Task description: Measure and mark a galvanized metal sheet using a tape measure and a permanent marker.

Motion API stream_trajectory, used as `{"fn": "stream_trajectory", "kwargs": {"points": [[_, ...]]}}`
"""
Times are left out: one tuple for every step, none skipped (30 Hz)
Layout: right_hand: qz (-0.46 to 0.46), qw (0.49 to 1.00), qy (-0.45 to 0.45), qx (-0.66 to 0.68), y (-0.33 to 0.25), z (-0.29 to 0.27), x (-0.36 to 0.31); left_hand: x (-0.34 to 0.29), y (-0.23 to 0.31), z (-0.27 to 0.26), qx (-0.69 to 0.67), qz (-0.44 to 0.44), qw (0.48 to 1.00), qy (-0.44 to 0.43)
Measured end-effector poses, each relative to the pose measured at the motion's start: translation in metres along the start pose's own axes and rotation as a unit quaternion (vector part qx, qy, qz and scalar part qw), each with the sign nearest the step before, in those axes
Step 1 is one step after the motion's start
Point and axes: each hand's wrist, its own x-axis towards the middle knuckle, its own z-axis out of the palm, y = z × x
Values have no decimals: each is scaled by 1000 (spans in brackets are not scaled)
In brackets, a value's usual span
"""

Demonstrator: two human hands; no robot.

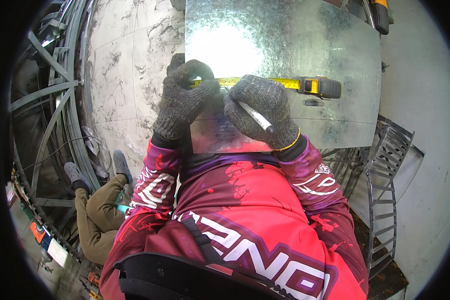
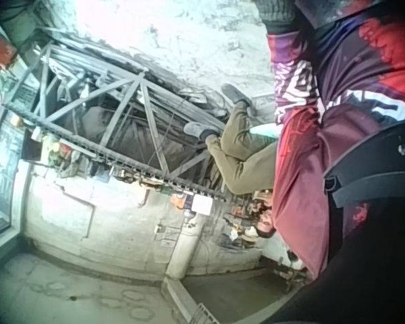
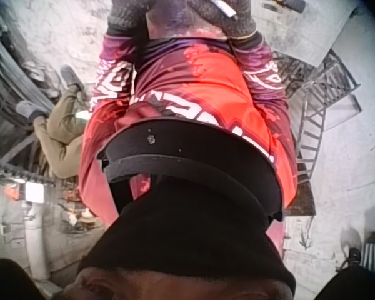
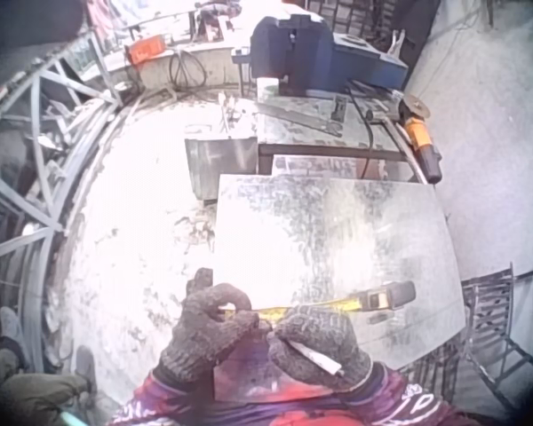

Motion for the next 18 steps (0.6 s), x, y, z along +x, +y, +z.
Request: {"fn": "stream_trajectory", "kwargs": {"points": [[-1, 1000, 2, -1, -1, -1, 0, 1, -1, -1, 47, 38, 998, 7], [-1, 1000, 5, -1, -1, -1, 0, 1, -1, 0, 47, 37, 998, 6], [0, 1000, 5, -2, -1, -1, 0, 0, 1, 1, 11, 23, 1000, 2], [1, 1000, 4, -8, -1, 0, 0, -1, 3, 2, -24, 9, 1000, -3], [2, 1000, 3, -14, -1, 0, 0, 0, 3, 2, -25, 9, 1000, -3], [3, 1000, 3, -14, -1, 0, 1, 0, 3, 2, -29, 7, 1000, -4], [0, 1000, 3, -11, -2, 0, 2, 0, 4, 1, -29, 6, 1000, -5], [-4, 1000, 3, -9, -2, 0, 3, -1, 5, 2, -27, 7, 1000, -4], [-5, 1000, 5, -7, -3, 0, 2, -1, 6, 2, -27, 5, 1000, -1], [-3, 1000, 4, -13, -3, 0, 3, -1, 5, 3, -30, 2, 1000, 2], [-2, 1000, 4, -18, -3, 0, 3, -1, 3, 3, -31, 2, 1000, 2], [-2, 1000, 3, -18, -3, 1, 2, 0, 0, 3, -37, 8, 999, 1], [4, 1000, -3, -28, -2, 1, 1, 0, -1, 3, -43, 14, 999, 1], [9, 999, -10, -37, -2, 1, 1, 0, -1, 3, -43, 15, 999, 1], [9, 999, -10, -38, -2, 1, 1, 0, -1, 2, -46, 16, 999, 0], [11, 1000, -3, -15, -2, 1, 1, 0, -1, 2, -49, 17, 999, -2], [13, 1000, 5, 8, -2, 1, 1, 0, 1, 2, -49, 17, 999, -2], [12, 1000, 5, 8, -2, 0, 1, 0, 3, 2, -39, 14, 999, 0]]}}
